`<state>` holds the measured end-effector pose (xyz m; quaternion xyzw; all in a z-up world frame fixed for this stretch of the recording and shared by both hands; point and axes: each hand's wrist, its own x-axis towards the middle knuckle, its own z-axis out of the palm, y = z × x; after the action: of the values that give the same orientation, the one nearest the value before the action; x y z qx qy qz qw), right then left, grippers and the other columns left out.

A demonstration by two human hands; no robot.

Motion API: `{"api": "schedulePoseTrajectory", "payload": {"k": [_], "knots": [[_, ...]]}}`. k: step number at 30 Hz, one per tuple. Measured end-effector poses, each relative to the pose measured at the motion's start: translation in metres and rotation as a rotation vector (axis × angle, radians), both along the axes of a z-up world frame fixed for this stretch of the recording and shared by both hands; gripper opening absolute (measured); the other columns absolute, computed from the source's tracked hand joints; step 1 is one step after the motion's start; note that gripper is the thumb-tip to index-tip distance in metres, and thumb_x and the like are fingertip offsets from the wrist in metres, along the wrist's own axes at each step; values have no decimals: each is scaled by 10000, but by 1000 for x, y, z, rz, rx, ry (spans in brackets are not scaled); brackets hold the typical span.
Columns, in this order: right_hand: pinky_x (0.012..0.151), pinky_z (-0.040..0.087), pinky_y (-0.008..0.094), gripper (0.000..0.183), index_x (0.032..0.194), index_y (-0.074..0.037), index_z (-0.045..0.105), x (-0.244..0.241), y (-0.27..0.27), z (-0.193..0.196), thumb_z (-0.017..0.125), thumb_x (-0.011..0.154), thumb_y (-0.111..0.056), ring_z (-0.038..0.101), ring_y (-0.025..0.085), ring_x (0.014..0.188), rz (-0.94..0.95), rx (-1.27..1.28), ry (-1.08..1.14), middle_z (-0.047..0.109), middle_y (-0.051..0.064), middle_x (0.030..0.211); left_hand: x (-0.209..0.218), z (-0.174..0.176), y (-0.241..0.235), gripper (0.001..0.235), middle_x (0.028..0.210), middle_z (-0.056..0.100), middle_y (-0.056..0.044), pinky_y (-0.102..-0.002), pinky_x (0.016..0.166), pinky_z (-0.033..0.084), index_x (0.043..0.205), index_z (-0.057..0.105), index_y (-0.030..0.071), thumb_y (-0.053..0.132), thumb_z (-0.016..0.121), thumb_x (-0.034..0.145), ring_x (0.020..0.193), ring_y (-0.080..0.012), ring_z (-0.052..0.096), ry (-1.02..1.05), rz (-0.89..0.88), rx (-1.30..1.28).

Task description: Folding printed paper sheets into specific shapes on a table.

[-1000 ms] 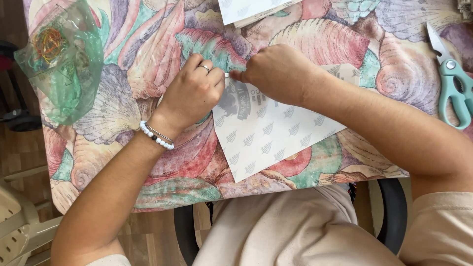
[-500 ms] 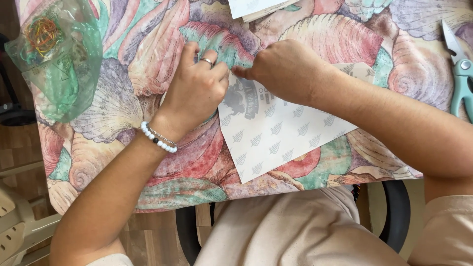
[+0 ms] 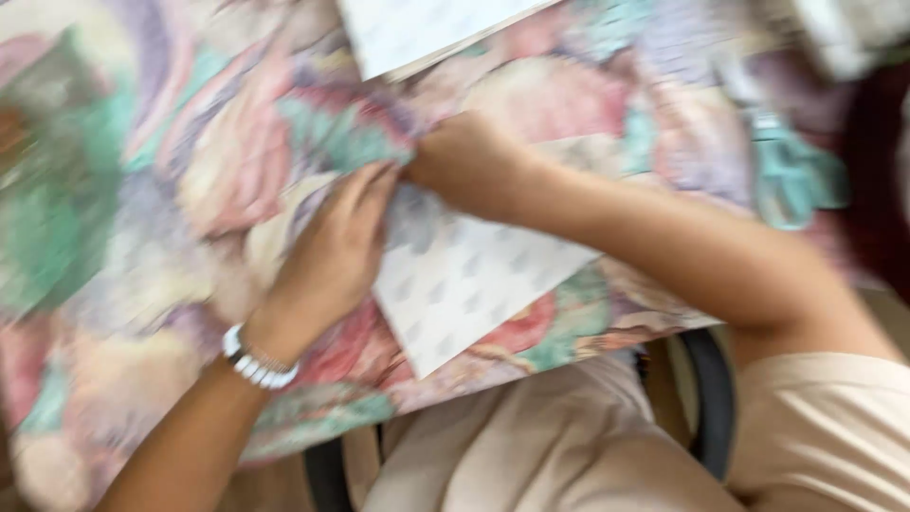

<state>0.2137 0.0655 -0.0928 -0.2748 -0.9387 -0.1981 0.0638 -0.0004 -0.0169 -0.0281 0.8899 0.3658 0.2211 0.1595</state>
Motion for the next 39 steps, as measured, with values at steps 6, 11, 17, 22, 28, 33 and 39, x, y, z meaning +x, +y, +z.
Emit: {"api": "schedulePoseTrajectory", "payload": {"k": [6,11,17,22,28,33,39], "knots": [[516,558,307,160,719,-226,700,15,-15,38,682,791,-83,697,189,620,90,-26,196,664,-1,653,4,-24,5,520,1262,605,-170,-502,1016,448,1389,590,-3,168,616,899,1084,-346,625,325,142,271],[557,583,290,180,702,-137,723,29,-16,53,680,760,28,707,194,655,142,-21,158,656,16,691,9,-16,-1,511,1293,618,-152,-679,1127,281,1425,576,15,221,577,958,1104,-328,614,424,166,253],[600,605,284,163,738,-95,764,31,-18,54,685,777,41,712,180,693,181,-55,132,660,32,733,13,-21,2,543,1274,607,-144,-730,1122,275,1433,588,48,211,578,915,1072,-328,619,481,169,261],[642,611,285,178,751,-94,777,32,-18,58,680,785,51,716,182,715,172,-75,140,666,36,753,12,-28,8,540,1250,614,-141,-734,1142,264,1415,601,34,187,576,898,1072,-328,634,490,147,272],[673,626,331,177,825,-66,786,63,-11,63,656,826,53,729,230,790,144,-226,149,666,43,826,22,-23,12,569,910,558,-46,-551,1034,468,1359,666,171,194,629,792,824,-288,648,486,159,408],[693,613,399,262,931,-58,775,95,-14,69,574,870,98,718,303,818,15,-487,166,661,79,889,27,-16,10,537,972,583,-61,-573,1053,414,1359,657,177,218,626,824,923,-298,664,585,172,339],[745,603,338,204,1010,-116,805,127,-22,86,655,936,1,739,236,838,-154,-624,185,711,33,946,40,-17,16,379,1122,615,-149,-456,1022,469,1202,714,37,88,593,847,1192,-325,605,528,110,399]]}}
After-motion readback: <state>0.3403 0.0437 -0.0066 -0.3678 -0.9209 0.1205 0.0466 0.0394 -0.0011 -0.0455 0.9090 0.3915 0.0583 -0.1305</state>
